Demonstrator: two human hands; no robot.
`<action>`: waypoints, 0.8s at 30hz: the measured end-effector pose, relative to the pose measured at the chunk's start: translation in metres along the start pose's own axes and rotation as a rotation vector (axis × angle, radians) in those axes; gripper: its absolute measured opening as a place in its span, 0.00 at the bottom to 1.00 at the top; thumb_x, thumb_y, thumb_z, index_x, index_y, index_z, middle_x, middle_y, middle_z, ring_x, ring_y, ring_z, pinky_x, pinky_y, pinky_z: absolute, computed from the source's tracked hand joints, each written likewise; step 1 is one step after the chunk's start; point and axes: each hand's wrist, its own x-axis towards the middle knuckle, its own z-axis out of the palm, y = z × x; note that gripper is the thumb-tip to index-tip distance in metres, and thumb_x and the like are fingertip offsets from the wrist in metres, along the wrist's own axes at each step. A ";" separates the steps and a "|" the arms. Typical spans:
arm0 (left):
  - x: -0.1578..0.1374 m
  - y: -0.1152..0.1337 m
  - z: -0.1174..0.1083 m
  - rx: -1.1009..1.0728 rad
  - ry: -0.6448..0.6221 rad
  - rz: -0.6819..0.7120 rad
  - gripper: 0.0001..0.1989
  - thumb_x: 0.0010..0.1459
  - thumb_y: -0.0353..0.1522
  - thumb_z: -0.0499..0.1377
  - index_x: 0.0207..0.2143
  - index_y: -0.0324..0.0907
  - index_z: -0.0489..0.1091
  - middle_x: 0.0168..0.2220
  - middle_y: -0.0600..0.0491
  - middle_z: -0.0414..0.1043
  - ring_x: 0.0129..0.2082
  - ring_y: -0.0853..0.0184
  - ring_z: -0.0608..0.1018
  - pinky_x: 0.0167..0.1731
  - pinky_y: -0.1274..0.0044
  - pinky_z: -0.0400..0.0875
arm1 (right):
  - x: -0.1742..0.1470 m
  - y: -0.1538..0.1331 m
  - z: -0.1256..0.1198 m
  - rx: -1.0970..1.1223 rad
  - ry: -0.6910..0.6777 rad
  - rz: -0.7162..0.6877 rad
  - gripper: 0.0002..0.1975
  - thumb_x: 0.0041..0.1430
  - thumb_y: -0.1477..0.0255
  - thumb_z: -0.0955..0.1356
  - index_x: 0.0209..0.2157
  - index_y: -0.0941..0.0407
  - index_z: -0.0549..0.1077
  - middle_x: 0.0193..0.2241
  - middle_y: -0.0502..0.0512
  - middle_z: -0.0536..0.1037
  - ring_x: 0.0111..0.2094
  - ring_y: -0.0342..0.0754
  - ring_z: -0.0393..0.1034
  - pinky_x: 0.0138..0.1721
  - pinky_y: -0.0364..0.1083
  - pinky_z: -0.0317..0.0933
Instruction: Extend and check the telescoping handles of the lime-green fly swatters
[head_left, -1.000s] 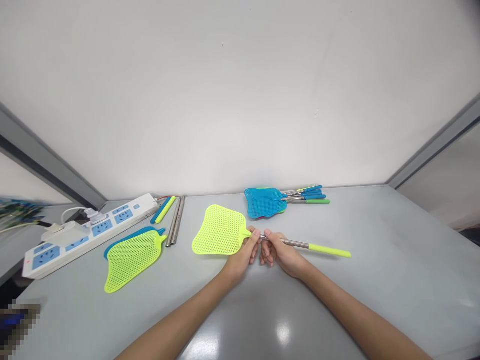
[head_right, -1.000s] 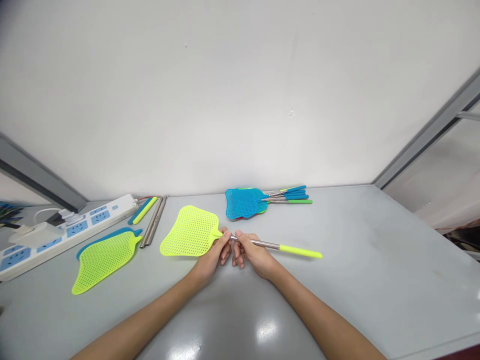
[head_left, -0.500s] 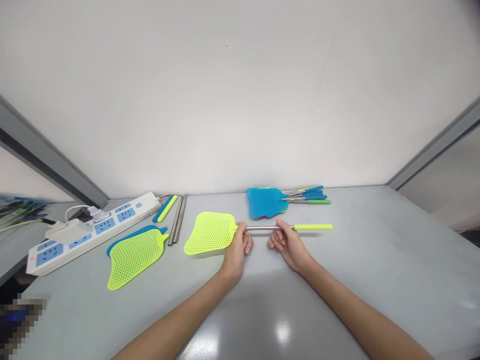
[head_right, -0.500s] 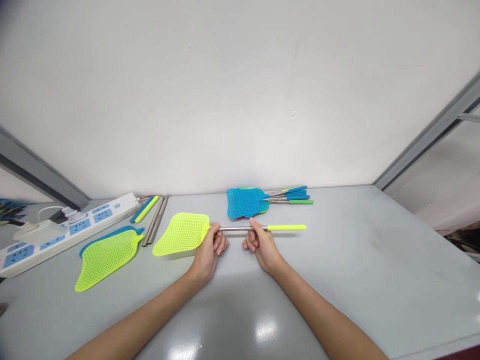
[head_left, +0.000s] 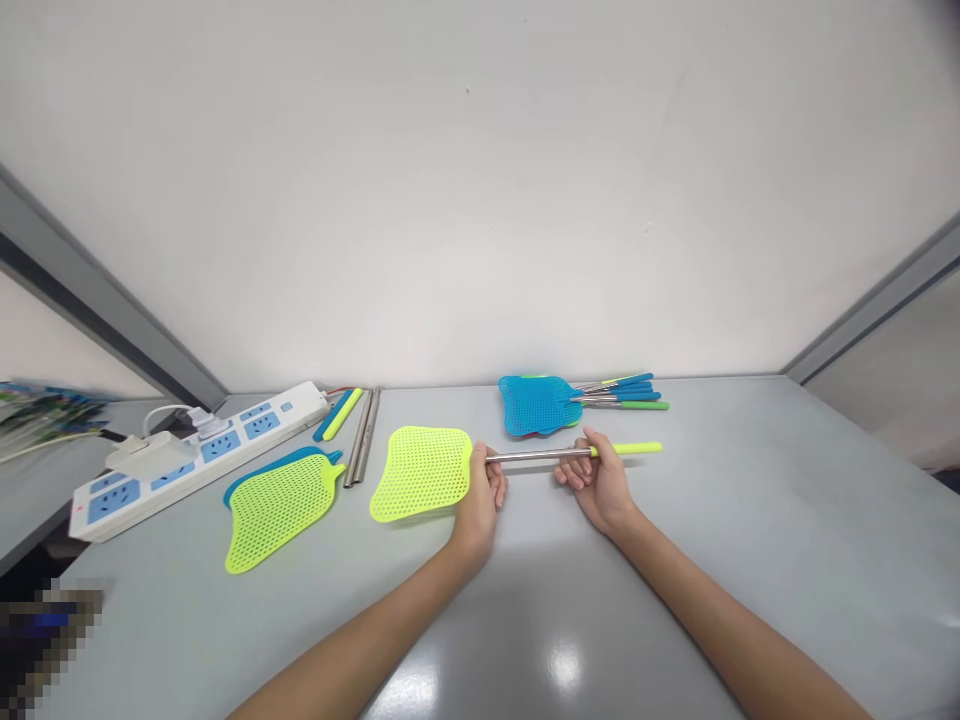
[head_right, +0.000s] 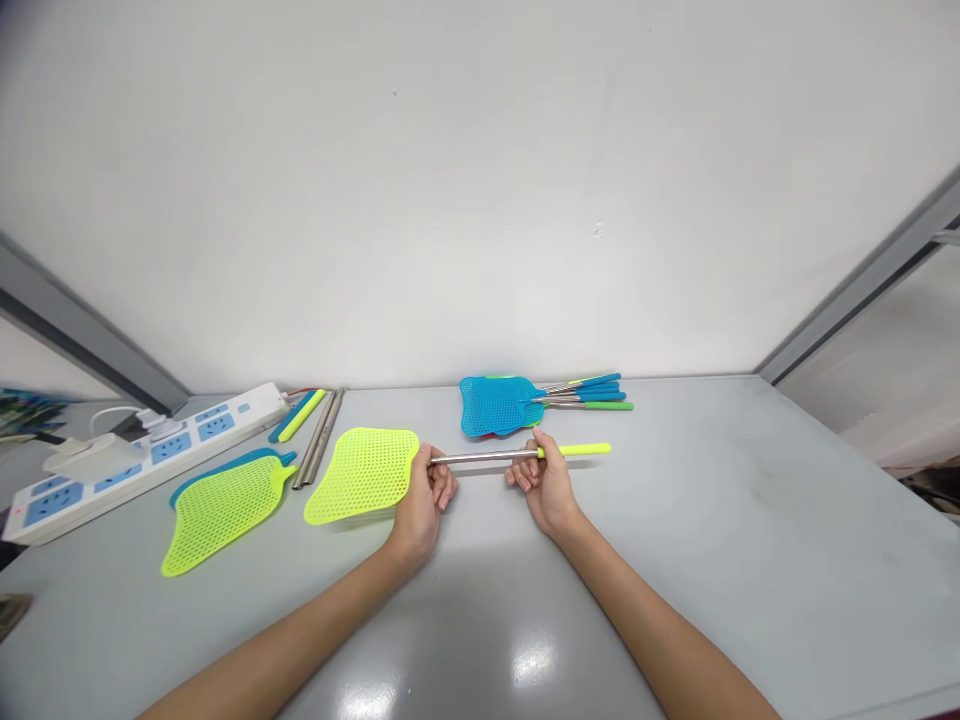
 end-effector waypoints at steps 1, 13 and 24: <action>0.000 -0.001 0.000 0.012 -0.001 0.003 0.15 0.53 0.42 0.46 0.21 0.41 0.55 0.12 0.63 0.47 0.10 0.78 0.51 0.15 0.82 0.51 | 0.000 0.000 0.000 0.003 0.003 0.008 0.23 0.52 0.64 0.60 0.08 0.55 0.53 0.06 0.43 0.47 0.11 0.38 0.43 0.22 0.44 0.52; -0.003 0.003 0.002 0.117 -0.059 0.034 0.24 0.53 0.44 0.48 0.13 0.41 0.44 0.10 0.62 0.42 0.10 0.79 0.49 0.14 0.81 0.50 | 0.002 0.002 -0.001 0.034 0.044 0.018 0.22 0.51 0.65 0.59 0.09 0.55 0.50 0.06 0.42 0.45 0.11 0.39 0.44 0.22 0.44 0.53; -0.001 0.000 -0.001 0.186 -0.178 0.094 0.23 0.53 0.44 0.48 0.14 0.41 0.45 0.11 0.62 0.42 0.10 0.78 0.50 0.13 0.80 0.46 | 0.002 0.003 -0.002 0.089 0.059 -0.007 0.22 0.52 0.67 0.60 0.09 0.55 0.49 0.06 0.42 0.45 0.11 0.39 0.42 0.21 0.43 0.52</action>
